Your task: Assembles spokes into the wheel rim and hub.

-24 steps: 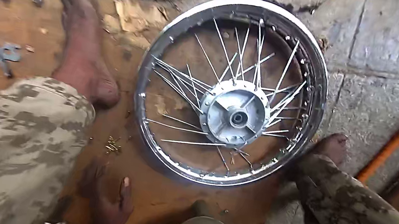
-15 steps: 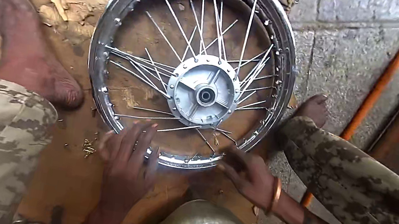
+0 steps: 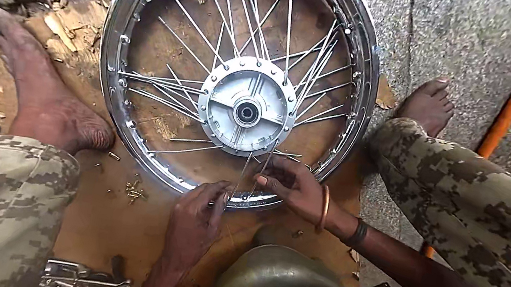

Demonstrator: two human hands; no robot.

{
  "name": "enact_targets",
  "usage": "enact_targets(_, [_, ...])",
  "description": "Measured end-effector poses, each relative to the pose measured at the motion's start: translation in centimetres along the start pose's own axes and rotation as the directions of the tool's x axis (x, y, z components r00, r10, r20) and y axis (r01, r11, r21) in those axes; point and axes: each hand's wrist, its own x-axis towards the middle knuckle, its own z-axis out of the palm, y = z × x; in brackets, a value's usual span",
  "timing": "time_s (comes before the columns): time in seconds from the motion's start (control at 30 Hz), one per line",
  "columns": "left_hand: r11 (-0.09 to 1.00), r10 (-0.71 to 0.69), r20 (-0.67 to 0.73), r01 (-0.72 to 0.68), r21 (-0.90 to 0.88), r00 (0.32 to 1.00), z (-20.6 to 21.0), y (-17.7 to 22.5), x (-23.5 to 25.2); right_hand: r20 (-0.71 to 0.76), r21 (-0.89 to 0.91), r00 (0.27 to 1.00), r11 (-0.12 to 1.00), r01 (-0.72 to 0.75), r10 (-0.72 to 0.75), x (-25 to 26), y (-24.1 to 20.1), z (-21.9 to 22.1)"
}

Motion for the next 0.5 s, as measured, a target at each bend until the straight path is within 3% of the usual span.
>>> enact_targets(0.07, [1.0, 0.019, -0.122, -0.02, -0.005, 0.992, -0.5, 0.2, 0.1, 0.004, 0.026, 1.0, 1.0, -0.002, 0.002, 0.2, -0.1, 0.1])
enact_targets(0.17, [0.981, 0.107, -0.302, -0.052, 0.187, 0.947, -2.0, 0.1, 1.3, 0.004, 0.042, 1.0, 0.999, 0.012, -0.012, 0.2, -0.3, 0.3])
enact_targets(0.3, [0.908, 0.238, -0.25, -0.123, 0.402, 0.938, -3.9, -2.3, 4.8, 0.028, 0.122, 0.999, 0.992, 0.038, -0.042, 0.4, 0.2, 0.0])
enact_targets(0.4, [0.874, 0.316, -0.248, -0.179, 0.452, 0.916, -4.2, -3.8, 6.3, 0.026, 0.154, 0.999, 0.988, 0.017, -0.021, 0.2, -0.6, -0.4])
enact_targets(0.5, [0.867, 0.299, -0.272, -0.142, 0.477, 0.915, -5.0, -4.2, 6.5, 0.028, 0.137, 0.999, 0.991, 0.013, -0.017, 0.2, -0.7, -0.5])
